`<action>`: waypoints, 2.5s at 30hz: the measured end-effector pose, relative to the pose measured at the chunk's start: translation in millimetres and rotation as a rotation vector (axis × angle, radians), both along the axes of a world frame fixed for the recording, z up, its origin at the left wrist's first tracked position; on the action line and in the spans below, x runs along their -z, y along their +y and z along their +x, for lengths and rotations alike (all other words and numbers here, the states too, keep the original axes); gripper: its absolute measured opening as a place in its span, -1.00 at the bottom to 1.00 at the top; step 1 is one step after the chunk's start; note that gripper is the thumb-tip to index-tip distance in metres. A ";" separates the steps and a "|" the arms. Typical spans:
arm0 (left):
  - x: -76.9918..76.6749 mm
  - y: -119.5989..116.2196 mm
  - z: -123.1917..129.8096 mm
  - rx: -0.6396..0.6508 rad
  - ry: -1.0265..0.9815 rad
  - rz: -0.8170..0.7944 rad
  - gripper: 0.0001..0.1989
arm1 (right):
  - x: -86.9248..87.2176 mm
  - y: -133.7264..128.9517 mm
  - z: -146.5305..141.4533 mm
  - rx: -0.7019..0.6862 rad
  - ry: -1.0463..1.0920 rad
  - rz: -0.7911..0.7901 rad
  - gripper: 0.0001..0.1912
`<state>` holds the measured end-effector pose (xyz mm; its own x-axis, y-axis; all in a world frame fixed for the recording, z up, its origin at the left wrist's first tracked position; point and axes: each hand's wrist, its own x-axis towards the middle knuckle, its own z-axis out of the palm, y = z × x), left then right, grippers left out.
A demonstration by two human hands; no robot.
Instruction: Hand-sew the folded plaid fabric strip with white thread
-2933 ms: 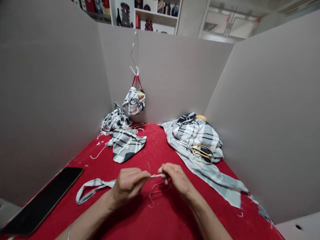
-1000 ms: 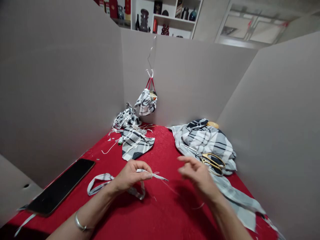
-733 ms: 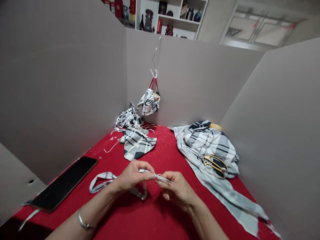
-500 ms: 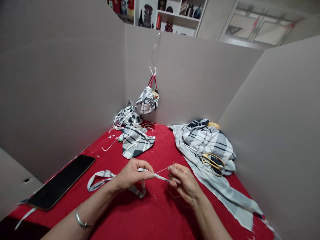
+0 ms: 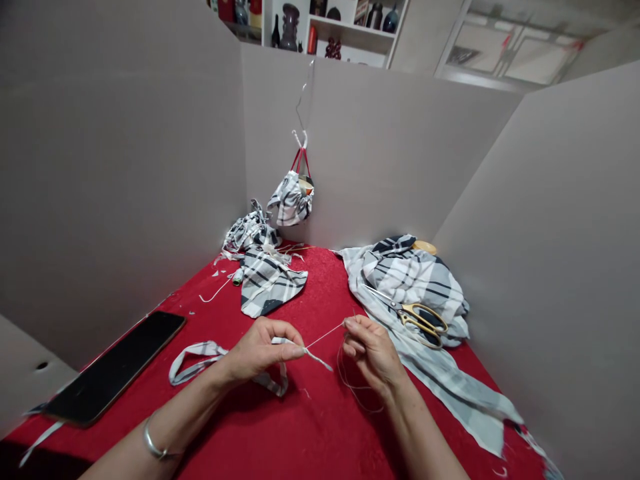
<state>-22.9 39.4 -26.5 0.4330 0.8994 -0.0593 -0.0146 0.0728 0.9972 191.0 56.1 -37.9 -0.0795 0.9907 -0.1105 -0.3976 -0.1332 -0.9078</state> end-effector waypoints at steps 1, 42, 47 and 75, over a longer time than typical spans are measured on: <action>0.1 0.2 -0.1 0.000 0.001 0.000 -0.76 | -0.1 -0.7 0.0 0.008 -0.028 0.007 -0.70; 6.2 2.7 -2.1 0.056 0.113 -0.045 -0.65 | 6.6 -63.0 -12.7 0.275 -0.753 0.586 -0.88; 5.6 2.5 -1.9 0.050 0.141 0.066 -0.71 | 9.5 -63.6 -14.2 0.214 -0.680 0.478 -0.80; 3.3 -0.3 0.2 0.013 0.105 0.000 -0.85 | 7.0 -30.4 -9.0 0.111 -0.693 0.397 -0.78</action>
